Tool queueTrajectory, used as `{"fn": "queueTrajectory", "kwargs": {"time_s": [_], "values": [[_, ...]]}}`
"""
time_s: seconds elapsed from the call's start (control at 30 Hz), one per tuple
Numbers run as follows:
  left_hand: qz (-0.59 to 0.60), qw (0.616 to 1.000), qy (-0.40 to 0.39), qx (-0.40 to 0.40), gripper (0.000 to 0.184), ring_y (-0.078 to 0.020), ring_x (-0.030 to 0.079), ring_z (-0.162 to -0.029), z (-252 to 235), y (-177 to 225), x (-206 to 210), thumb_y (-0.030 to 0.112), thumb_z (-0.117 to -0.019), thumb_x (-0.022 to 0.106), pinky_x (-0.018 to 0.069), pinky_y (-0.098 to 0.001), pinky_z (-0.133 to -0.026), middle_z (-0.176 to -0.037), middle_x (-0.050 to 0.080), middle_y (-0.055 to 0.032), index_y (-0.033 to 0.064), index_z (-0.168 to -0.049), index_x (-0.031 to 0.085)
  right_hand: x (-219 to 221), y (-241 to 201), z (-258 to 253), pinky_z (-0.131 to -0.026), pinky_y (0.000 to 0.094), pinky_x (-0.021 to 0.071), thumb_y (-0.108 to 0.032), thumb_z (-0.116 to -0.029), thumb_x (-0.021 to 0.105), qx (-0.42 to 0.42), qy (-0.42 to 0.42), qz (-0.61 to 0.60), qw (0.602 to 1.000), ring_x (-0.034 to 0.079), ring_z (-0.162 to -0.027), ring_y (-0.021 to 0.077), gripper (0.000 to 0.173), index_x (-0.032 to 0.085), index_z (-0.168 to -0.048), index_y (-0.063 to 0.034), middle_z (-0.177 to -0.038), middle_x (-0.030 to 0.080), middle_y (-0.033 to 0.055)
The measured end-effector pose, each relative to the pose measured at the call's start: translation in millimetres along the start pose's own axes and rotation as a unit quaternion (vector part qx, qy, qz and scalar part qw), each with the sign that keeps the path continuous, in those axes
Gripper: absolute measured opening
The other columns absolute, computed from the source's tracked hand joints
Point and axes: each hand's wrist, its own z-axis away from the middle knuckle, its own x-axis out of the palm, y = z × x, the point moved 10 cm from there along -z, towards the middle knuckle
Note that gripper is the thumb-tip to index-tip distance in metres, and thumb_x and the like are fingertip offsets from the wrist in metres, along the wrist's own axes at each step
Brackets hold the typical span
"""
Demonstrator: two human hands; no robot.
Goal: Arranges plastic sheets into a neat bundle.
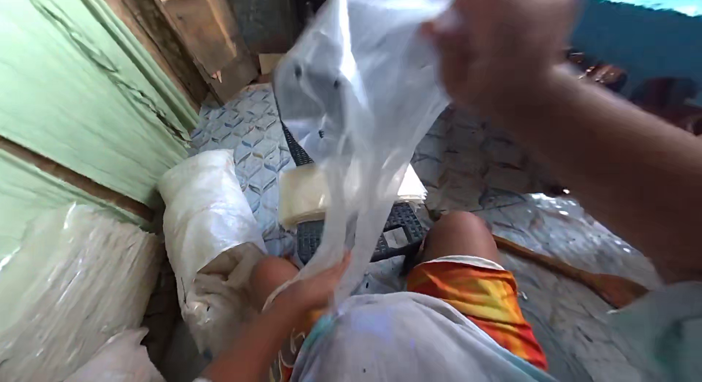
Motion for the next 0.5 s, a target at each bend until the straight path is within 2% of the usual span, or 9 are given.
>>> {"fn": "queueTrajectory", "kwargs": {"time_s": [0.07,0.1,0.17,0.23,0.33,0.4,0.43,0.47,0.5], "values": [[0.112,0.992,-0.009,0.064,0.046,-0.0298,0.054,-0.133,-15,-23,34,0.023,-0.1093,0.044,0.0416,-0.0446,-0.113,-0.140,0.057,-0.0245,-0.0080,-0.143,0.050,45,31,14,-0.055,0.0580,0.0486,-0.035,-0.1112,0.040,0.044,-0.119,0.032,0.991,0.067,-0.070,0.0449,0.045,0.058,-0.096,0.0030,-0.080,0.063,0.0243],[0.245,0.964,-0.014,0.106,0.067,-0.0223,0.055,-0.133,-14,-23,41,0.046,-0.1115,0.026,0.0447,-0.0375,-0.112,-0.145,0.055,-0.0196,-0.0065,-0.150,0.041,66,58,25,-0.059,0.0626,0.0495,-0.041,-0.1115,0.036,0.105,-0.186,0.046,0.976,0.068,-0.076,0.0487,0.050,0.058,-0.101,0.0033,-0.085,0.064,0.0261],[0.489,0.847,-0.044,0.202,0.108,-0.0277,0.055,-0.136,6,3,28,0.087,-0.0890,0.031,0.0484,-0.0422,-0.110,-0.154,0.049,-0.0158,0.0049,-0.160,0.027,91,117,52,-0.069,0.0695,0.0489,-0.050,-0.1107,0.029,0.226,-0.270,0.069,0.933,0.067,-0.087,0.0538,0.060,0.058,-0.109,0.0031,-0.093,0.066,0.0289],[0.425,0.856,-0.015,0.294,0.105,-0.0296,0.056,-0.135,58,31,-19,0.084,-0.0890,0.039,0.0450,-0.0442,-0.115,-0.148,0.056,-0.0176,0.0016,-0.155,0.041,105,160,87,-0.071,0.0727,0.0485,-0.053,-0.1102,0.026,0.298,-0.311,0.089,0.898,0.067,-0.092,0.0559,0.064,0.058,-0.111,0.0026,-0.096,0.067,0.0308],[0.024,0.945,0.208,0.252,0.060,-0.0077,0.065,-0.117,124,17,-102,0.071,-0.0923,0.055,0.0506,-0.0359,-0.107,-0.119,0.073,0.0053,0.0215,-0.121,0.073,121,204,146,-0.075,0.0742,0.0481,-0.057,-0.1090,0.025,0.403,-0.333,0.093,0.847,0.066,-0.099,0.0556,0.067,0.061,-0.114,-0.0003,-0.101,0.068,0.0313],[-0.077,0.908,0.384,0.153,0.048,-0.0129,0.060,-0.124,143,-18,-165,0.068,-0.0921,0.059,0.0439,-0.0443,-0.113,-0.117,0.072,0.0037,0.0230,-0.093,0.075,127,222,180,-0.077,0.0754,0.0471,-0.058,-0.1081,0.027,0.486,-0.319,0.071,0.810,0.065,-0.104,0.0558,0.068,0.062,-0.115,-0.0011,-0.107,0.067,0.0322],[-0.060,0.879,0.460,0.114,0.050,-0.0226,0.056,-0.128,145,-40,-195,0.063,-0.0920,0.062,0.0409,-0.0486,-0.112,-0.122,0.069,-0.0064,0.0141,-0.086,0.074,132,229,196,-0.079,0.0765,0.0459,-0.059,-0.1077,0.029,0.530,-0.303,0.044,0.791,0.064,-0.106,0.0562,0.068,0.064,-0.114,-0.0004,-0.110,0.066,0.0329],[0.003,0.851,0.519,0.080,0.056,-0.0300,0.051,-0.133,142,-67,-219,0.059,-0.0893,0.066,0.0413,-0.0505,-0.111,-0.133,0.062,-0.0163,0.0036,-0.091,0.073,139,233,211,-0.082,0.0769,0.0449,-0.058,-0.1076,0.031,0.566,-0.283,0.013,0.774,0.062,-0.109,0.0561,0.069,0.064,-0.114,0.0017,-0.112,0.066,0.0339],[0.116,0.830,0.542,0.060,0.066,-0.0283,0.044,-0.140,132,-96,-232,0.057,-0.0876,0.069,0.0438,-0.0467,-0.111,-0.148,0.049,-0.0179,-0.0035,-0.113,0.065,147,236,224,-0.086,0.0763,0.0439,-0.056,-0.1078,0.033,0.593,-0.256,-0.021,0.763,0.061,-0.112,0.0550,0.068,0.064,-0.113,0.0048,-0.114,0.064,0.0351]]}}
